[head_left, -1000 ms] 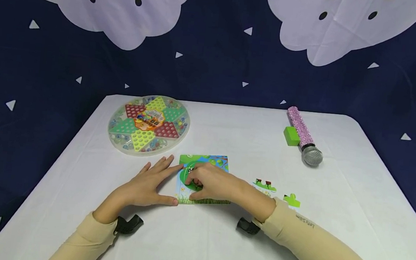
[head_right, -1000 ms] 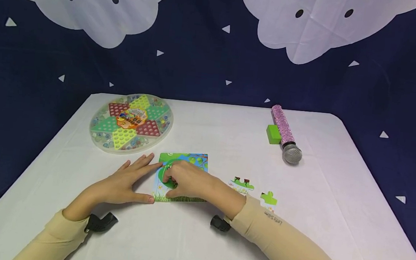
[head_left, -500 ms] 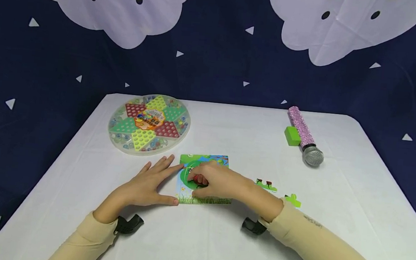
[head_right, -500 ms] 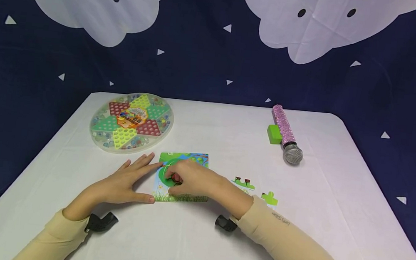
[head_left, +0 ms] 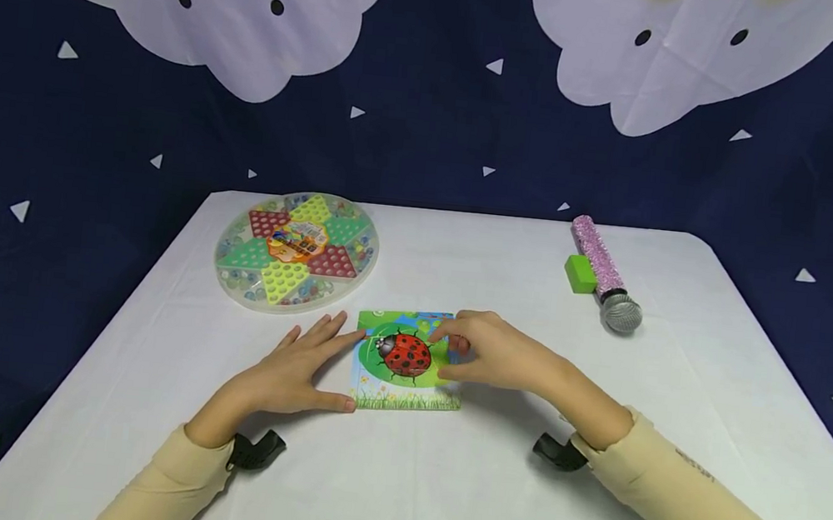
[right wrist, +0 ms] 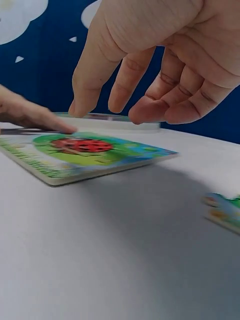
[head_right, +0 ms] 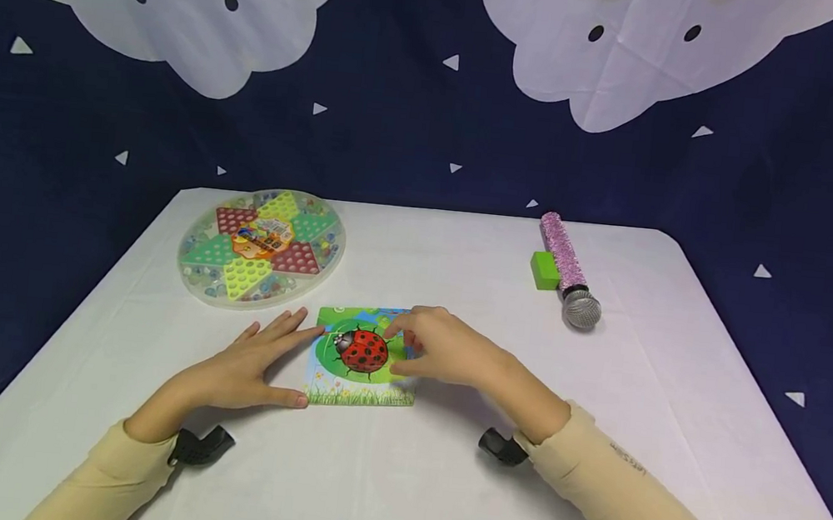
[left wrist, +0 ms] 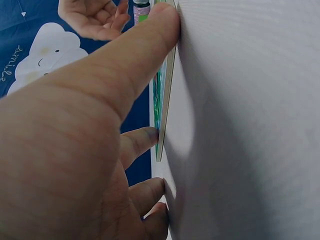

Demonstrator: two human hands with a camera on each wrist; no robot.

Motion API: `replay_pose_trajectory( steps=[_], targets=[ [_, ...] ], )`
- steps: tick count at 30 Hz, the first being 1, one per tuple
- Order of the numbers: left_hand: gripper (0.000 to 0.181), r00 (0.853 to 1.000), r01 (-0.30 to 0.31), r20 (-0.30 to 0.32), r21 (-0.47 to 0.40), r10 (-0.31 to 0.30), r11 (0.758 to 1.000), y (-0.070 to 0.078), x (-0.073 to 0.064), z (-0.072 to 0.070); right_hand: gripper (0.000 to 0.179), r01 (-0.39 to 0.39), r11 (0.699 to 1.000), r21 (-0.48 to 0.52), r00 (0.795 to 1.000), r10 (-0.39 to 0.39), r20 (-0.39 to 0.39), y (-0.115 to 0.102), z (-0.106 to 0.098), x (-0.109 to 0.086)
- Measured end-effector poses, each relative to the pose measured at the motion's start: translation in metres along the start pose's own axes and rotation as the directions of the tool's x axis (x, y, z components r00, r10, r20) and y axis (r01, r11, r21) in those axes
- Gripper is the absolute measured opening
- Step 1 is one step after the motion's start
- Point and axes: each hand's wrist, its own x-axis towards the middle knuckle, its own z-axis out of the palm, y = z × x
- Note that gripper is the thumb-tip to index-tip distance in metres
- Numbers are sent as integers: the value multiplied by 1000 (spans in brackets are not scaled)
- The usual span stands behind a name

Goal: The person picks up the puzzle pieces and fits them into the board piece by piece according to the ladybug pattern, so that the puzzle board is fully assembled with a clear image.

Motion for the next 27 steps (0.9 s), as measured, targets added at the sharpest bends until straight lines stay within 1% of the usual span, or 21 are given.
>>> replay_pose_trajectory(
  steps=[5, 10, 15, 21, 27],
  targets=[
    [103, 1000, -1, -2, -7, 1, 1000, -2, 0, 1, 43, -44, 999, -33, 999, 43, -20, 15, -9, -18],
    [103, 1000, -5, -4, -15, 5, 1000, -3, 0, 2, 49, -108, 993, -51, 994, 108, -21, 29, -17, -37],
    [102, 1000, -2, -2, -13, 2, 1000, -3, 1, 2, 52, -149, 987, -53, 989, 148, -19, 41, -24, -57],
    [103, 1000, -2, 1, -3, 2, 1000, -3, 1, 2, 58, -194, 981, -28, 981, 194, -4, 52, -26, -75],
    [103, 1000, -3, -2, -2, 3, 1000, -2, 0, 2, 61, -204, 979, -24, 979, 204, 11, 61, -25, -86]
  ],
)
